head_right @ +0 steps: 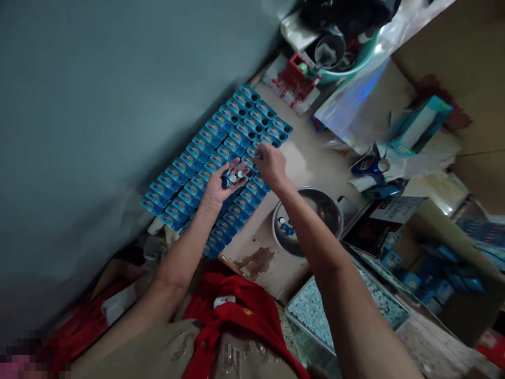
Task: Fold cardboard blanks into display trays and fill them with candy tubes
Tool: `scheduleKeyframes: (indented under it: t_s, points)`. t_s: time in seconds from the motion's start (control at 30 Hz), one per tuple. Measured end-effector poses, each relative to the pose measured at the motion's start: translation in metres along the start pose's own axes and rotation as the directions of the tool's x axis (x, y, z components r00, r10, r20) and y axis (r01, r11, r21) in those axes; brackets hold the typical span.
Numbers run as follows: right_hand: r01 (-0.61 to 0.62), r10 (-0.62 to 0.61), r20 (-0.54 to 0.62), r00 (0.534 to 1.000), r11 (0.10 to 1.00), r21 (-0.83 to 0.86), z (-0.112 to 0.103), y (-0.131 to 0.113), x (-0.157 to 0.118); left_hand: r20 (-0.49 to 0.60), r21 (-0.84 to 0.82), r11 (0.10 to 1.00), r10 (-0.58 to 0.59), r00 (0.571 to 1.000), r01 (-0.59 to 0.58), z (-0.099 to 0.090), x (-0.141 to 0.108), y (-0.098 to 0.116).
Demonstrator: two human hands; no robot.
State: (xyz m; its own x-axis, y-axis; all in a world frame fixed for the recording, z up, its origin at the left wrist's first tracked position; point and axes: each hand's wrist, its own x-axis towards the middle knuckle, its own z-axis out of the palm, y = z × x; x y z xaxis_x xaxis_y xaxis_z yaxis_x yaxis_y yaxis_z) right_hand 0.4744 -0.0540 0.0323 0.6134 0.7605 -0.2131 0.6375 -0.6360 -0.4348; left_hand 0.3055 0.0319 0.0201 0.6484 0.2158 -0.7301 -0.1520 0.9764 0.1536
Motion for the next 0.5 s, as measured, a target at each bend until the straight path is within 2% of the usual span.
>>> scheduleKeyframes:
  t_s: [0.07, 0.13, 0.17, 0.23, 0.3, 0.37, 0.43, 0.5]
  points:
    - [0.2, -0.203, 0.018, 0.979, 0.974, 0.105, 0.005, -0.008, -0.028, -0.007, 0.012, 1.0, 0.002, 1.0, -0.002, -0.004, -0.003, -0.005]
    - [0.355, -0.377, 0.098, 0.921, 0.916, 0.188, 0.011, -0.011, -0.052, -0.026, 0.018, 1.0, -0.012, 1.0, 0.013, -0.008, -0.006, -0.012]
    - [0.39, -0.423, 0.14, 0.895, 0.896, 0.214, 0.014, -0.01, -0.062, -0.044, 0.022, 0.999, -0.032, 0.999, 0.033, -0.01, -0.008, -0.016]
    - [0.4, -0.446, 0.201, 0.872, 0.887, 0.232, 0.019, -0.005, -0.076, -0.08, 0.028, 0.996, -0.079, 0.994, 0.081, -0.014, -0.014, -0.025]
    - [0.363, -0.413, 0.233, 0.88, 0.903, 0.231, 0.02, 0.002, -0.081, -0.093, 0.021, 0.993, -0.113, 0.989, 0.116, -0.018, -0.021, -0.033]
    - [0.284, -0.329, 0.228, 0.916, 0.936, 0.209, 0.018, 0.011, -0.077, -0.084, 0.011, 0.993, -0.119, 0.989, 0.12, -0.022, -0.03, -0.036]
    - [0.151, -0.177, 0.169, 0.97, 0.976, 0.157, 0.014, 0.017, -0.064, -0.071, -0.001, 0.996, -0.092, 0.993, 0.092, -0.025, -0.036, -0.033]
    - [0.01, -0.017, 0.078, 0.997, 0.996, 0.093, 0.012, 0.021, -0.044, -0.061, -0.002, 0.999, -0.044, 0.997, 0.044, -0.025, -0.039, -0.024]
